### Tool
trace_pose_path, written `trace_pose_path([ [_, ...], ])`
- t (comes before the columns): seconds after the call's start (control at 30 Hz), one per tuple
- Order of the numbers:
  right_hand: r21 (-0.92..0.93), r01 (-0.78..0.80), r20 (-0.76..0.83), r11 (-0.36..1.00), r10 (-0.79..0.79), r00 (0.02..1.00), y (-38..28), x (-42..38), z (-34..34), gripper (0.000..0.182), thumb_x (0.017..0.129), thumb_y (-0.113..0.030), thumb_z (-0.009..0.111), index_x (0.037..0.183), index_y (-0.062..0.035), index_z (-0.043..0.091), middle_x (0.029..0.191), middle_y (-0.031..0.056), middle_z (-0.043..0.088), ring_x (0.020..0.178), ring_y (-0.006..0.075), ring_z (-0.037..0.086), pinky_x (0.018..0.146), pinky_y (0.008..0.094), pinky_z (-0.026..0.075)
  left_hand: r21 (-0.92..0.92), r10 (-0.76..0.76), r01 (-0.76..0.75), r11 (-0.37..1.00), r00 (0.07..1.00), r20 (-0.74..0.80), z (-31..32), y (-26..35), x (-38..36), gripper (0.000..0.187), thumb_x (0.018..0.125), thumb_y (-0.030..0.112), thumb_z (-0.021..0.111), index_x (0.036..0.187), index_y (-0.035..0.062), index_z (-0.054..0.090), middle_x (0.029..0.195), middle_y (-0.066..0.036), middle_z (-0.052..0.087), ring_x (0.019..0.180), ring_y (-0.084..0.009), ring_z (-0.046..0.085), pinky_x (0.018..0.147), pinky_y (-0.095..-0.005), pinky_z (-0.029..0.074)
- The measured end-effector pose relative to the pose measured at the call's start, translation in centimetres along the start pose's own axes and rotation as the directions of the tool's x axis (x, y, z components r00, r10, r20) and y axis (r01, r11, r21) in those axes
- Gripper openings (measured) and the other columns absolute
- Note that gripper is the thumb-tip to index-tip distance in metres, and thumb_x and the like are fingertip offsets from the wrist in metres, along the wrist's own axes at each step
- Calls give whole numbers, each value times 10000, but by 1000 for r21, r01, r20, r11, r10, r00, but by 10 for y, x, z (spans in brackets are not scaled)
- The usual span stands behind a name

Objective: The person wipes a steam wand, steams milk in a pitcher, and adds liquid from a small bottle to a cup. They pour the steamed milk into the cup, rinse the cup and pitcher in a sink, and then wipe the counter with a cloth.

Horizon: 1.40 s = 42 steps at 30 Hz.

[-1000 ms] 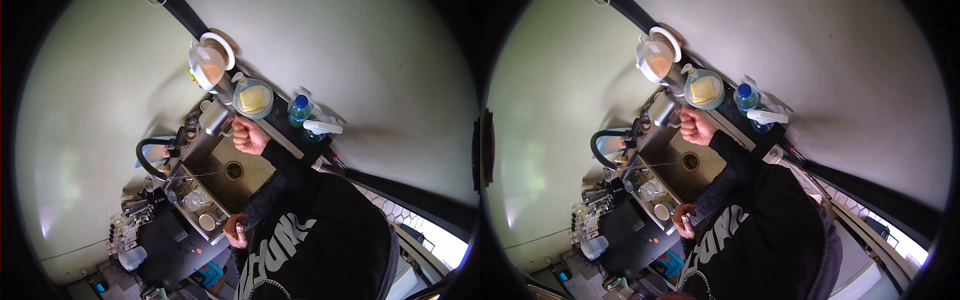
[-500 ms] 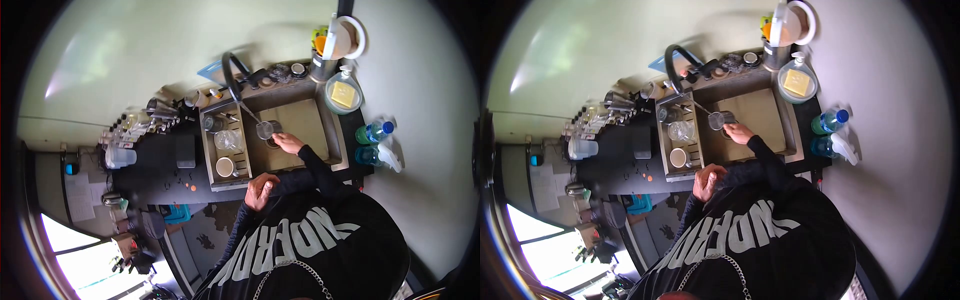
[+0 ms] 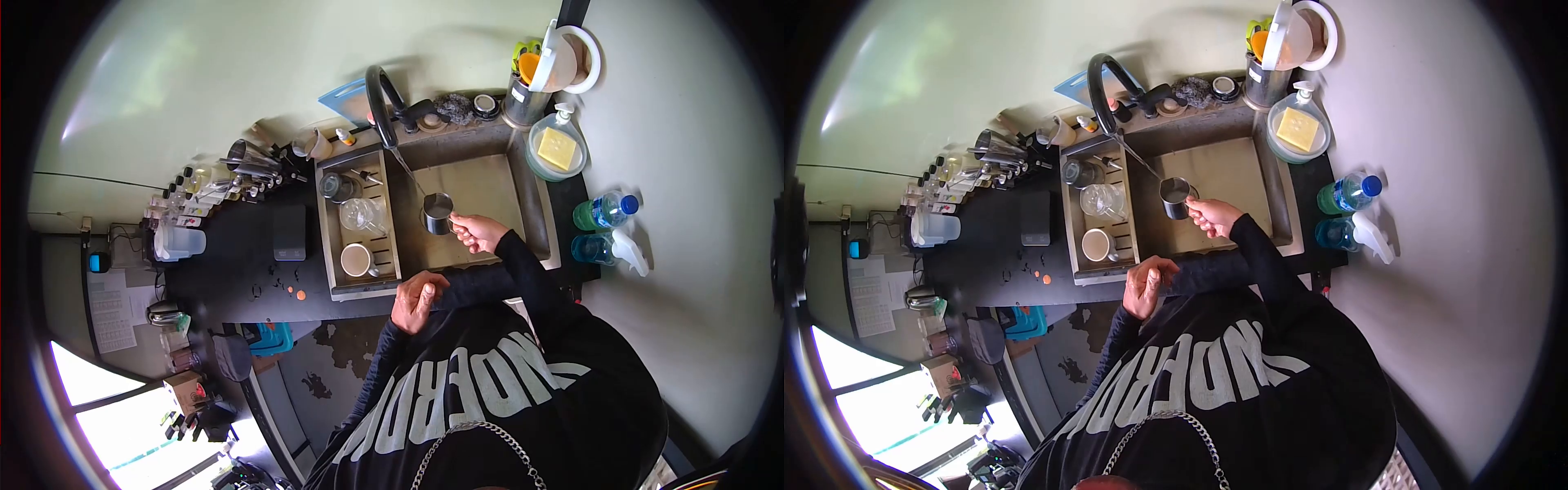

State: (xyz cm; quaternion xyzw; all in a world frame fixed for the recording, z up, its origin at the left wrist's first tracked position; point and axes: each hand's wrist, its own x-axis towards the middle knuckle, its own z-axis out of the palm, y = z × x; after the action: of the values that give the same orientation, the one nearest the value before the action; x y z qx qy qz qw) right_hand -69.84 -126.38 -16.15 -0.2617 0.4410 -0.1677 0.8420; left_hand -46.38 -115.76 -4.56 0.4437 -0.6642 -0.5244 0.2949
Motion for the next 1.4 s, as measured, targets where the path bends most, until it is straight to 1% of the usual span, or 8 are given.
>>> trace_pose_path([
  [0.27,0,-50,82,999,50,995,-12,15,10,486,1071,-548,408,691,-245,387,615,-130,273,520,36,272,564,253,263,7,83,-83,997,996,-30,3,4,1,667,1051,575,392,973,-30,662,764,-117,592,669,-200,597,652,-328,485],
  [0.47,63,-95,99,994,88,991,-1,18,-3,484,1070,-538,423,694,-236,386,607,-121,272,515,41,265,549,252,261,-13,10,-11,1000,998,-68,2,-9,-9,763,1028,661,354,993,-31,675,767,-87,613,707,-167,610,661,-309,486],
  [0.57,99,-47,135,994,34,990,-9,25,5,485,1072,-525,434,698,-221,384,607,-115,274,512,46,263,545,253,270,-40,47,-51,998,994,-97,4,-8,-8,662,1057,564,384,980,-33,660,751,-110,587,665,-206,597,644,-332,482],
  [0.73,146,-5,198,989,-24,980,-34,29,12,481,1073,-498,453,697,-208,379,604,-107,275,508,47,268,542,251,278,-5,26,-27,1000,998,-55,0,1,-1,756,1032,651,347,980,-30,670,803,-99,634,711,-175,623,669,-313,496],
  [0.8,56,6,204,998,-17,979,-37,22,14,486,1063,-524,458,684,-226,397,579,-123,286,498,36,286,525,243,275,4,19,-19,1000,998,-54,-4,3,1,765,1028,659,340,981,-31,668,810,-103,637,714,-180,629,674,-318,501],
  [0.93,115,-86,234,990,57,971,-32,15,7,475,1070,-485,471,694,-204,394,600,-102,284,511,50,277,546,255,300,6,24,-23,1000,998,-65,-8,1,-1,764,1029,656,337,987,-31,667,818,-107,644,718,-191,637,680,-321,506],
  [1.3,226,222,227,948,-273,935,-48,34,22,471,1074,-488,469,717,-191,387,640,-98,280,558,57,269,556,239,290,4,9,-9,1000,999,-43,-14,-4,0,773,1033,658,325,990,-34,668,846,-113,657,745,-197,648,704,-322,515],
  [1.4,171,266,218,949,-300,929,-50,30,29,466,1084,-451,467,721,-172,378,647,-72,325,571,75,346,577,253,356,-42,67,-71,997,995,-74,-15,-7,-1,583,1067,493,410,1005,-30,662,819,-124,616,694,-214,592,671,-323,479],
])
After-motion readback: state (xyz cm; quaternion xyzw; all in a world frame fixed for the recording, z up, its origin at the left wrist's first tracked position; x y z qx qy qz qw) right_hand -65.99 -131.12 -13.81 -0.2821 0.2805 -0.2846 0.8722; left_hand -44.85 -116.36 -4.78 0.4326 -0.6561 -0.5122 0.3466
